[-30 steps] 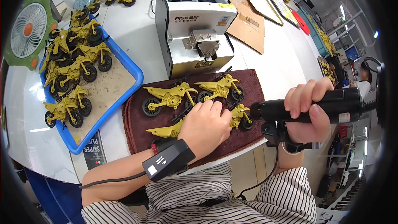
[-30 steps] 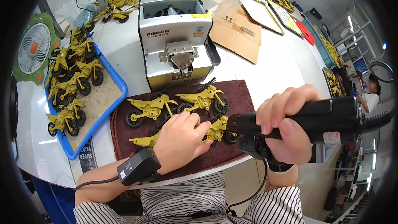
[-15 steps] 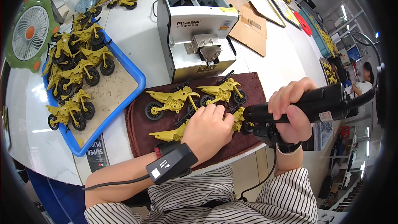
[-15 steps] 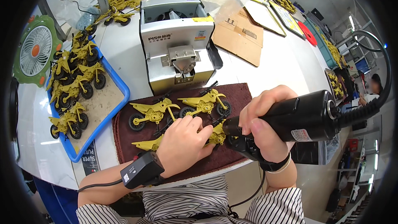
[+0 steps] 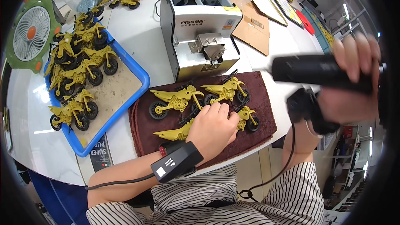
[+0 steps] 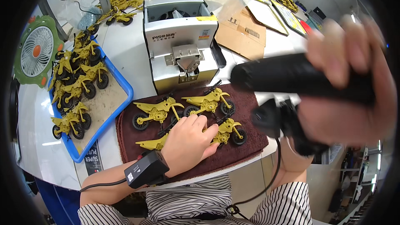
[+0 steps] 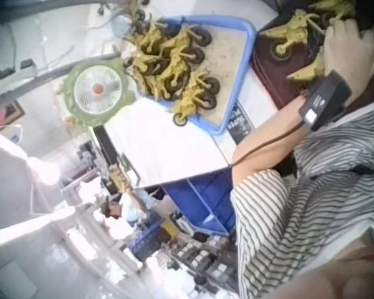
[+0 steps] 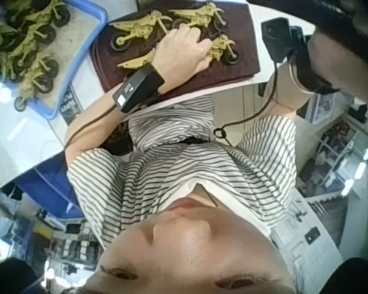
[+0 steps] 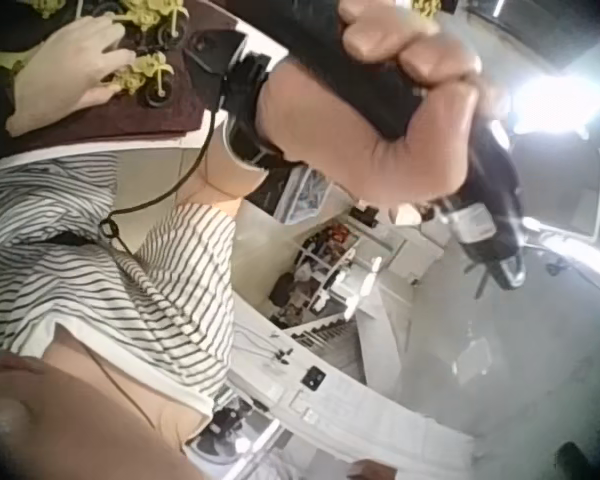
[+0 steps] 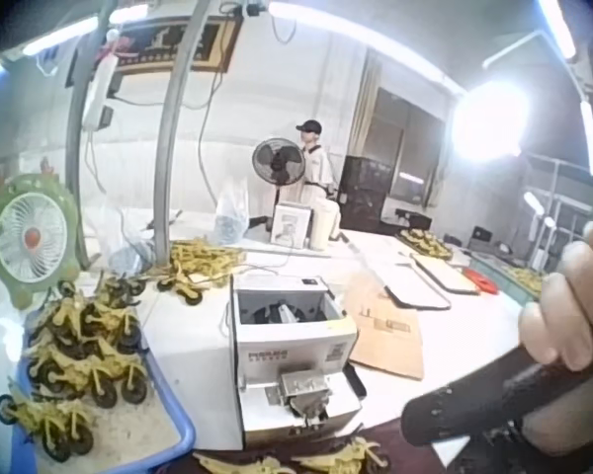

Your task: Using an electric hand tool to finish or assemble plastic toy motorcycles at a workbench.

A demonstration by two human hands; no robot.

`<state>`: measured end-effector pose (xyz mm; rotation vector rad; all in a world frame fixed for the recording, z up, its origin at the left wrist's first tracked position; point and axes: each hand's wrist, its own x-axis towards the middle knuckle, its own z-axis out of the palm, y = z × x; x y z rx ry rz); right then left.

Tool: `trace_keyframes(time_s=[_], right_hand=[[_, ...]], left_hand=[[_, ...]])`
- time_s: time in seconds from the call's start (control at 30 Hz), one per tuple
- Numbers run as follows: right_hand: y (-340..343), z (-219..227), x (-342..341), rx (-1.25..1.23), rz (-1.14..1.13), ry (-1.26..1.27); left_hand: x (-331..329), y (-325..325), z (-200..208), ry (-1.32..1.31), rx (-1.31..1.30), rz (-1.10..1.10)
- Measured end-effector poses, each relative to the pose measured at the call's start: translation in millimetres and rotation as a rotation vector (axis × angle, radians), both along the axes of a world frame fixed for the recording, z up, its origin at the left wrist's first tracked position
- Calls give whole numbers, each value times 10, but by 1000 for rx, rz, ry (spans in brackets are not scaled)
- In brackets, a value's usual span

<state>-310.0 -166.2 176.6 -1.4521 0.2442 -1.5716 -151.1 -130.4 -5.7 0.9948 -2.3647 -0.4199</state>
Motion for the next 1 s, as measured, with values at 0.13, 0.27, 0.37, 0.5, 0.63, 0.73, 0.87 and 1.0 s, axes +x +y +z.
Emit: trace_keyframes(time_s=[0.13,0.27,0.37,0.5,0.63,0.73,0.87,1.0], right_hand=[[-524,-339,335,-39,-89,140],[-604,-482,559,-19,-152,172],[-616,-519,581,19,-147,169],[-645,-540,619,28,-132,168],[-661,-599,675,-10,-176,178],[-632,-604,716,-30,-203,260],[-520,-513,633,-50,-123,255],[-469,-371,587,17,-123,178]], left_hand=[[51,-5,-37,-18,5,8],[47,14,-18,-67,40,13],[29,10,-15,-68,35,-4],[49,5,-19,-77,37,-11],[26,7,-45,-46,-19,2],[28,3,-55,-45,-34,9],[55,-9,-3,-60,46,-8],[26,1,28,-85,22,15]])
